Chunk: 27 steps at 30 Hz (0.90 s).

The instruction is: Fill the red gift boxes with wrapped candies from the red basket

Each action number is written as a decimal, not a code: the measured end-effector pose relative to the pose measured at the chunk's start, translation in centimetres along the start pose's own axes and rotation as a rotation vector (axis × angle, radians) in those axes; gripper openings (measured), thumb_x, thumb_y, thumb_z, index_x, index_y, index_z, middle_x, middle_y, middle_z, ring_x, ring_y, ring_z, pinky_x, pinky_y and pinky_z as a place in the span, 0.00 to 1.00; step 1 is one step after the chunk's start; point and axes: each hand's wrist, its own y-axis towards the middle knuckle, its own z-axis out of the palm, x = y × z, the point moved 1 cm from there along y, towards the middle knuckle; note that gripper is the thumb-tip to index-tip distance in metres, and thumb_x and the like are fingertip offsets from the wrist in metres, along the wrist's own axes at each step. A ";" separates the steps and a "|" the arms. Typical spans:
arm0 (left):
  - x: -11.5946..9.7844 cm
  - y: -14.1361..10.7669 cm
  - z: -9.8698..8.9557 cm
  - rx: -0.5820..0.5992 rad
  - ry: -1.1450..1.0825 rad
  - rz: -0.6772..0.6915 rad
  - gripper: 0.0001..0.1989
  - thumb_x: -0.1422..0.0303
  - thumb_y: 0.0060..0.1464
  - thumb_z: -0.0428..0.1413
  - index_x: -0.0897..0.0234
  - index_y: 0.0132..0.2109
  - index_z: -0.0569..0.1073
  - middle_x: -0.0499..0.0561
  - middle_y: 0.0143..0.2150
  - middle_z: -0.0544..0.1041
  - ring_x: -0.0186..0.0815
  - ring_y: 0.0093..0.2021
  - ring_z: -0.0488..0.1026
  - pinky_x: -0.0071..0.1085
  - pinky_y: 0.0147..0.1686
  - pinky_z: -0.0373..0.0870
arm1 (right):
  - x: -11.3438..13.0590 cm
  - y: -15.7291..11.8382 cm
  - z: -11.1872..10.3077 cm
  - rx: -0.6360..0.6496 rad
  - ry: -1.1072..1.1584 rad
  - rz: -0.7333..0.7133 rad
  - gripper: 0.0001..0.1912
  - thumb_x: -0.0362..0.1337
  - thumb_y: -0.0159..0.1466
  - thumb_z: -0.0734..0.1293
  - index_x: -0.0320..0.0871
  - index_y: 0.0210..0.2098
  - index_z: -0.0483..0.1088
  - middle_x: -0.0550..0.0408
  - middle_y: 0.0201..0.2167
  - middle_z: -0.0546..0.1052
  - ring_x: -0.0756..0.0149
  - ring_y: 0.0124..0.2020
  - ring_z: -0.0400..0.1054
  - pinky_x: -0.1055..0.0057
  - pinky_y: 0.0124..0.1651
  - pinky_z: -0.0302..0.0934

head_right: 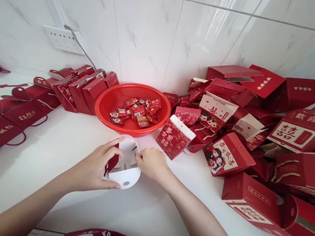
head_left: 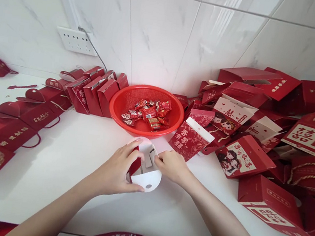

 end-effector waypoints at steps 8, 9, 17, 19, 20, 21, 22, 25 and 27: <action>2.0 -2.7 1.8 -0.441 0.068 -0.019 0.15 0.69 0.60 0.55 0.60 0.29 0.57 0.56 0.57 0.75 0.47 0.66 0.64 0.54 0.68 0.48 | -0.6 -0.9 0.5 -0.032 0.027 0.002 0.22 0.38 0.67 0.57 0.44 0.18 0.67 0.54 0.19 0.74 0.66 0.21 0.65 0.70 0.24 0.43; 2.1 -2.9 1.9 -0.433 0.146 -0.025 0.12 0.70 0.60 0.54 0.60 0.30 0.60 0.54 0.56 0.77 0.47 0.66 0.64 0.56 0.69 0.43 | -0.6 -1.0 0.6 -0.042 0.027 -0.004 0.22 0.38 0.67 0.57 0.44 0.18 0.67 0.54 0.19 0.73 0.65 0.21 0.65 0.70 0.24 0.45; 1.4 -2.5 2.1 -0.058 0.148 0.015 0.32 0.72 0.65 0.41 0.60 0.73 0.39 0.57 0.75 0.45 0.45 0.74 0.43 0.53 0.70 0.41 | -0.8 -2.2 0.3 -0.200 0.123 -0.526 0.42 0.53 0.62 0.67 0.38 0.68 0.53 0.37 0.68 0.57 0.48 0.69 0.50 0.50 0.67 0.48; 1.4 -2.5 2.4 -0.007 0.086 0.027 0.39 0.61 0.66 0.47 0.59 0.73 0.33 0.59 0.75 0.42 0.51 0.74 0.41 0.58 0.70 0.38 | -1.2 -2.5 0.4 -0.063 0.154 -0.628 0.59 0.59 0.57 0.70 0.38 0.72 0.37 0.36 0.73 0.44 0.46 0.73 0.37 0.47 0.71 0.38; 1.5 -2.5 2.6 -0.001 0.060 0.030 0.46 0.53 0.62 0.52 0.59 0.73 0.32 0.61 0.75 0.41 0.55 0.74 0.41 0.61 0.69 0.38 | -1.5 -2.6 0.5 -0.003 0.167 -0.627 0.63 0.60 0.55 0.71 0.38 0.73 0.33 0.36 0.73 0.41 0.46 0.73 0.34 0.47 0.71 0.37; 1.6 -2.5 2.9 -0.006 0.032 0.030 0.54 0.47 0.56 0.56 0.60 0.73 0.30 0.64 0.75 0.41 0.58 0.73 0.41 0.63 0.68 0.40 | -1.7 -2.6 0.7 0.031 0.187 -0.610 0.65 0.60 0.53 0.72 0.39 0.73 0.32 0.37 0.73 0.41 0.46 0.74 0.34 0.49 0.72 0.38; 1.7 -2.4 3.3 -0.020 0.002 0.030 0.60 0.43 0.50 0.60 0.59 0.73 0.30 0.65 0.74 0.41 0.60 0.73 0.41 0.63 0.67 0.44 | -1.9 -2.7 1.0 0.044 0.216 -0.591 0.66 0.59 0.52 0.73 0.40 0.73 0.33 0.37 0.73 0.42 0.47 0.73 0.36 0.50 0.71 0.40; 2.1 -2.1 4.5 -0.069 -0.092 0.037 0.64 0.43 0.44 0.63 0.57 0.73 0.31 0.66 0.74 0.39 0.60 0.72 0.42 0.60 0.66 0.52 | -2.0 -2.3 2.4 -0.011 0.358 -0.556 0.61 0.57 0.52 0.74 0.45 0.72 0.39 0.39 0.68 0.53 0.51 0.69 0.49 0.56 0.68 0.52; 2.5 -1.4 5.0 -0.105 -0.183 0.056 0.61 0.46 0.46 0.64 0.57 0.73 0.34 0.66 0.73 0.39 0.59 0.72 0.42 0.59 0.67 0.51 | -1.7 -1.6 3.7 -0.079 0.445 -0.544 0.55 0.55 0.54 0.74 0.46 0.71 0.44 0.40 0.64 0.59 0.53 0.65 0.56 0.57 0.64 0.57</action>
